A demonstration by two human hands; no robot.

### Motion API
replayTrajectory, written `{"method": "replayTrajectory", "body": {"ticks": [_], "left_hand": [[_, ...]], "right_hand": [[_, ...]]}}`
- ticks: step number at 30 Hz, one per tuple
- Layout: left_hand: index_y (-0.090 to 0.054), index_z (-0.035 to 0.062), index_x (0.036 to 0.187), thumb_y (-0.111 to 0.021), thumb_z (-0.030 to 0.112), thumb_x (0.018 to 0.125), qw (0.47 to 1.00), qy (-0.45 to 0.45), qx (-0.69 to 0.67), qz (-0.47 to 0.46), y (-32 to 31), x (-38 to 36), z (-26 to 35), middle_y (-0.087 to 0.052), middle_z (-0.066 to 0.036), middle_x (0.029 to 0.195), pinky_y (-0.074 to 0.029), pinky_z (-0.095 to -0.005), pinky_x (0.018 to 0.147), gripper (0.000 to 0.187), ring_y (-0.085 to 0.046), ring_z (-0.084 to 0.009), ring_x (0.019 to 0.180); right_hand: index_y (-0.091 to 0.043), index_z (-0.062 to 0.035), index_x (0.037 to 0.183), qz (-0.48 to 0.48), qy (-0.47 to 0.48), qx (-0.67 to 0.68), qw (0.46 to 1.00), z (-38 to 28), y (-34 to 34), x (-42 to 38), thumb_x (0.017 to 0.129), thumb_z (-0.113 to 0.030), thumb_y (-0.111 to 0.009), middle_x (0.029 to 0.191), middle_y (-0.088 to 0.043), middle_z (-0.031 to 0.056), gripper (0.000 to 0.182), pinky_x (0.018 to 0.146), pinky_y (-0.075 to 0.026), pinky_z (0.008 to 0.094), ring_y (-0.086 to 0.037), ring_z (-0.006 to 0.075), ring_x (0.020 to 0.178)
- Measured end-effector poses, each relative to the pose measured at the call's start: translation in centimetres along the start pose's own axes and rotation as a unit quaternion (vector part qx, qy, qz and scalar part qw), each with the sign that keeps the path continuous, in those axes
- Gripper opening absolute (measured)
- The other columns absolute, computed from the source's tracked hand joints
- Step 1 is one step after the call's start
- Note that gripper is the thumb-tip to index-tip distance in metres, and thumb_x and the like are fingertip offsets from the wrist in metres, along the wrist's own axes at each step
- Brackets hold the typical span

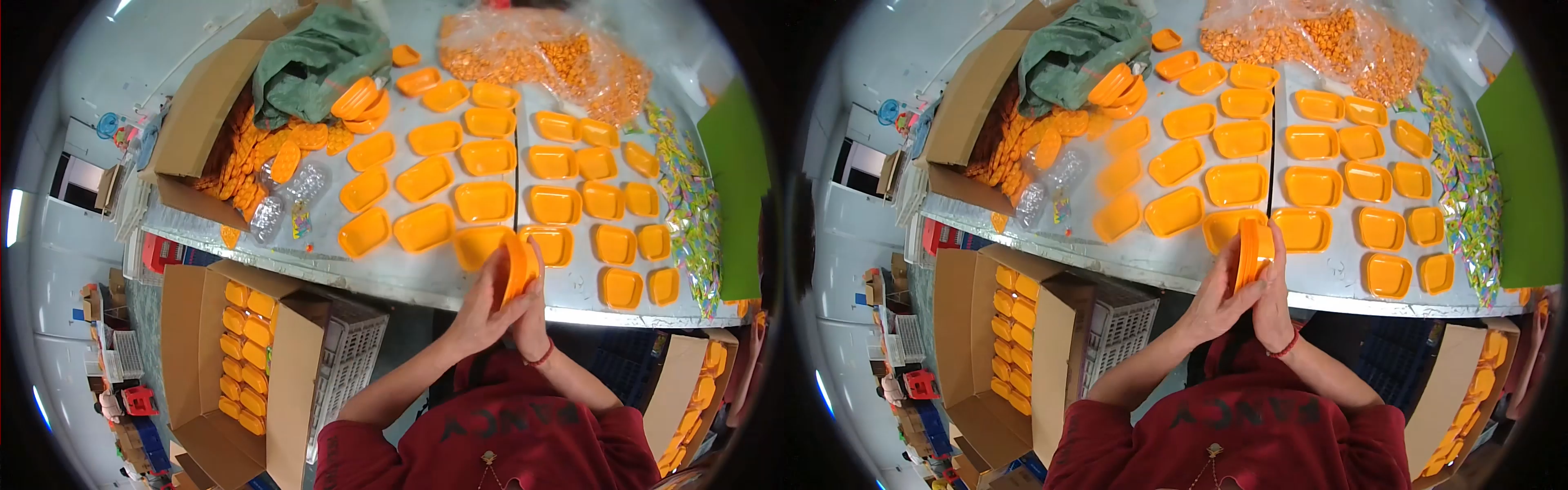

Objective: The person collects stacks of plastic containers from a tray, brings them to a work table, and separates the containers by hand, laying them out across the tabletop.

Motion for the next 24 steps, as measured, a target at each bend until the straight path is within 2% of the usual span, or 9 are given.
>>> {"method": "replayTrajectory", "body": {"ticks": [3,5,6,9,11,13,15,18,24], "left_hand": [[-0.024,-0.0039,0.129,-0.060,0.017,0.081,0.997,-0.066,0.042,0.008,0.0,0.8,0.9,-0.041,-0.017,0.122,-0.035,-0.0318,0.093,0.063,-0.044,-0.0233,0.112],[-0.027,-0.0038,0.128,-0.060,0.017,0.081,1.000,-0.026,-0.012,0.007,1.0,2.0,1.3,-0.043,-0.016,0.119,-0.036,-0.0316,0.093,0.061,-0.045,-0.0221,0.111],[-0.029,-0.0036,0.127,-0.060,0.016,0.081,0.997,0.017,-0.070,0.008,1.9,2.9,1.2,-0.045,-0.015,0.117,-0.036,-0.0314,0.092,0.059,-0.046,-0.0209,0.109],[-0.035,-0.0028,0.123,-0.062,0.017,0.080,0.981,-0.058,0.134,0.128,9.3,7.8,3.4,-0.048,-0.014,0.114,-0.038,-0.0318,0.090,0.055,-0.047,-0.0195,0.106],[-0.042,-0.0021,0.117,-0.068,0.026,0.075,0.888,-0.144,0.389,0.199,17.0,12.3,3.2,-0.049,-0.018,0.109,-0.039,-0.0357,0.089,0.057,-0.048,-0.0259,0.104],[-0.047,-0.0013,0.111,-0.072,0.029,0.069,0.813,-0.179,0.481,0.275,22.1,16.0,5.7,-0.049,-0.020,0.106,-0.038,-0.0382,0.089,0.057,-0.047,-0.0320,0.103],[-0.050,0.0005,0.109,-0.070,0.035,0.069,0.755,-0.202,0.550,0.295,26.4,19.7,6.8,-0.050,-0.018,0.104,-0.039,-0.0388,0.088,0.056,-0.046,-0.0331,0.104],[-0.054,0.0012,0.106,-0.065,0.046,0.071,0.723,-0.058,0.638,0.257,31.1,23.8,4.2,-0.051,-0.017,0.107,-0.039,-0.0392,0.088,0.058,-0.047,-0.0322,0.104],[-0.057,0.0021,0.103,-0.061,0.053,0.070,0.771,-0.023,0.600,0.211,35.6,26.8,0.2,-0.051,-0.016,0.111,-0.039,-0.0372,0.088,0.061,-0.050,-0.0307,0.101]], "right_hand": [[-0.008,-0.0029,0.137,-0.021,0.007,-0.032,0.999,-0.7,0.1,0.4,0.089,-0.055,-0.024,0.136,-0.023,0.0131,0.073,0.102,-0.024,0.0321,-0.025,0.0225,0.126],[-0.012,-0.0080,0.138,0.026,-0.043,0.062,0.997,0.5,0.4,0.8,0.089,-0.055,-0.022,0.136,-0.025,0.0108,0.068,0.103,-0.023,0.0335,-0.025,0.0232,0.127],[-0.012,-0.0023,0.137,0.012,0.013,-0.023,1.000,0.0,0.4,1.3,0.091,-0.041,-0.033,0.134,-0.023,0.0162,0.063,0.095,-0.034,0.0348,-0.030,0.0272,0.123],[-0.014,-0.0022,0.136,-0.038,0.022,-0.131,0.990,0.3,0.0,1.0,0.087,-0.031,-0.045,0.130,-0.028,0.0157,0.065,0.089,-0.038,0.0362,-0.035,0.0273,0.117],[-0.025,-0.0038,0.132,-0.062,0.040,-0.124,0.990,0.9,0.2,0.3,0.084,-0.034,-0.049,0.122,-0.039,0.0133,0.062,0.080,-0.042,0.0312,-0.045,0.0213,0.104],[-0.037,-0.0020,0.123,-0.228,-0.008,-0.202,0.953,2.1,-1.1,-0.6,0.077,-0.018,-0.063,0.099,-0.053,0.0117,0.056,0.076,-0.046,0.0314,-0.054,0.0230,0.090],[-0.048,-0.0024,0.112,-0.255,0.064,-0.245,0.933,3.6,-1.3,-1.0,0.075,-0.014,-0.065,0.084,-0.058,0.0094,0.042,0.067,-0.048,0.0294,-0.059,0.0214,0.074],[-0.052,-0.0034,0.105,-0.239,0.087,-0.266,0.930,4.6,-1.0,-0.8,0.075,-0.012,-0.065,0.084,-0.059,0.0089,0.034,0.063,-0.049,0.0294,-0.060,0.0205,0.071],[-0.056,-0.0018,0.097,-0.221,0.160,-0.295,0.916,4.9,-0.7,-0.2,0.071,-0.006,-0.065,0.080,-0.059,0.0087,0.028,0.060,-0.049,0.0291,-0.059,0.0222,0.069]]}}
Point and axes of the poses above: each hand's wrist, its own x-axis towards the middle knuckle, its own y-axis out of the back of the hand, z = x × y, the point moved 6 cm from there along x, towards the middle knuckle
